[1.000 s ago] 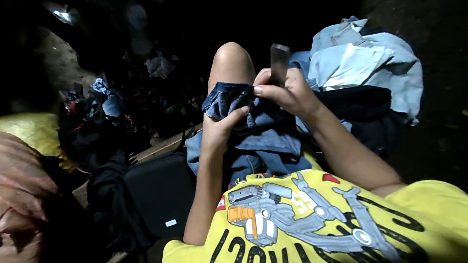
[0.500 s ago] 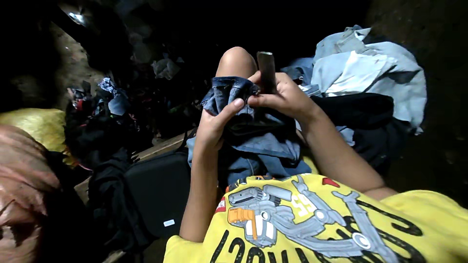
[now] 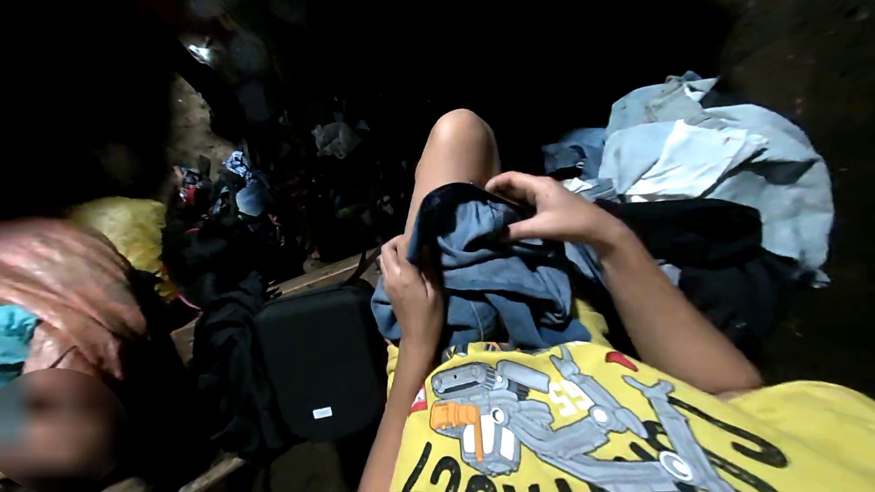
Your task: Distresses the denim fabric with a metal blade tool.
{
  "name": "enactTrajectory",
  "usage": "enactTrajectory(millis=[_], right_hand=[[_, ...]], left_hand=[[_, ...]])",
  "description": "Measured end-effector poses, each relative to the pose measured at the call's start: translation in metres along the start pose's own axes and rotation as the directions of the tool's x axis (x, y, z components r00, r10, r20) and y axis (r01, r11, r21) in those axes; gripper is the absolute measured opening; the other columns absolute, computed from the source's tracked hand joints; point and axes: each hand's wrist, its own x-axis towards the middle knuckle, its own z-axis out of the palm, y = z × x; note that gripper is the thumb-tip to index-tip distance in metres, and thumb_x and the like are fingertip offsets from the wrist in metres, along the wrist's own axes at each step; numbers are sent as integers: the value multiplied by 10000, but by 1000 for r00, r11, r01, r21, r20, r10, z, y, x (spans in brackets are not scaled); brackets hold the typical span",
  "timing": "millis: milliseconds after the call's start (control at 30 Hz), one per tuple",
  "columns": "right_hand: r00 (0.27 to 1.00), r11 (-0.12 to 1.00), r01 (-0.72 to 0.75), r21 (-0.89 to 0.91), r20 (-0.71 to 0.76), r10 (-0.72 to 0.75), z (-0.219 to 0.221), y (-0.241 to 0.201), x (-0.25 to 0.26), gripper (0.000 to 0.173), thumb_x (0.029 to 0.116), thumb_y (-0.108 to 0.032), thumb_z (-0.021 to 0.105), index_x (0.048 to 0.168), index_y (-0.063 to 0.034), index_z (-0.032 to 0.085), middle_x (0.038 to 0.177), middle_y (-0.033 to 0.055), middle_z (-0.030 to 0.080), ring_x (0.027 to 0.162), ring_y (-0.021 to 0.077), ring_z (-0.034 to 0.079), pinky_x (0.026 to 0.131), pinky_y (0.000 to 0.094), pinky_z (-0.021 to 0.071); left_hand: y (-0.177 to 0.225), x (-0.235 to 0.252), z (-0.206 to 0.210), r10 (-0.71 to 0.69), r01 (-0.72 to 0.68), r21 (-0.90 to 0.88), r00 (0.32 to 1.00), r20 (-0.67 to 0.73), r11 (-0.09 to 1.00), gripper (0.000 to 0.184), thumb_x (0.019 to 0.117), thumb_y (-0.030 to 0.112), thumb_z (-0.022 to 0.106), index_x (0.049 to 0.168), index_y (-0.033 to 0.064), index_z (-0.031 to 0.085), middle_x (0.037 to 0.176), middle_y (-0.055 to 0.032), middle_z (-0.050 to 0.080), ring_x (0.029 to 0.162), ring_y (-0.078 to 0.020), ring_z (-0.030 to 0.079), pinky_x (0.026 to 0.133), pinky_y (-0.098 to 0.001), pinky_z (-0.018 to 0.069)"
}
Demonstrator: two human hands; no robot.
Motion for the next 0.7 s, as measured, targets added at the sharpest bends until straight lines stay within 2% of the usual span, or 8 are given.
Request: enactTrajectory(millis=[100,233,300,333,400,500,600,700], right_hand=[[999,990,13,138,-51,-6,19,8,-6,356,783,-27,704,1136,-28,661,899,-8,702,768,2,648,696,200,560],[975,927,155,341,-202,-89,18,-5,-20,265,869,-56,723,1115,-138,666,929,-113,716,818,-47,662,733,157,576],[948,912,248,328,-274,-160,10,-11,-25,269,903,-163,716,1157,-211,641,926,-164,697,732,-80,619,632,112,530],[938,916,263,303,-302,-170,7,-15,-27,295,918,-162,694,1204,-189,629,927,-152,688,693,-78,596,590,103,506],[918,943,261,207,-356,-176,3,-19,-30,320,912,-86,666,1228,-118,635,984,-109,703,787,-51,641,687,130,551],[838,958,286,0,-485,-250,6,-23,-30,259,856,-21,682,1113,-43,655,964,-69,691,848,-45,649,768,141,559],[783,916,352,-193,-476,-401,-1,-23,-31,194,835,-62,728,1009,-15,655,953,-32,659,843,-51,617,755,106,528],[796,884,379,-273,-390,-462,-6,-25,-27,177,833,-86,741,967,3,668,954,14,655,850,-27,619,757,108,527]], left_hand=[[-7,16,8,233,-252,-166,964,-129,953,288,1073,135,441,1128,-88,614,1036,-140,657,979,-97,644,907,-252,528],[25,96,-19,607,-567,-303,793,54,766,194,1014,12,512,1124,-107,618,1055,-146,678,1015,-52,641,950,-208,500],[36,127,-34,669,-602,-317,722,175,733,191,992,-28,526,1116,-122,635,1076,-157,688,1033,-52,638,967,-209,491],[35,137,-41,677,-604,-322,703,218,729,191,996,-13,524,1113,-103,645,1111,-148,675,1076,-60,621,991,-216,479],[26,145,-51,671,-593,-327,702,238,736,192,1006,61,535,1080,-45,676,1229,-139,618,1214,-97,556,1070,-243,430],[22,121,-62,576,-497,-329,789,215,803,196,998,77,535,1095,42,702,1307,-48,555,1276,-70,495,1086,-217,402],[14,95,-66,445,-266,-538,865,234,800,213,1047,279,547,1171,176,687,1268,118,603,1206,-16,554,1015,-210,476],[-5,76,-64,307,-53,-682,917,257,729,181,1000,385,634,1129,284,712,1178,171,666,1084,16,620,922,-179,527]])
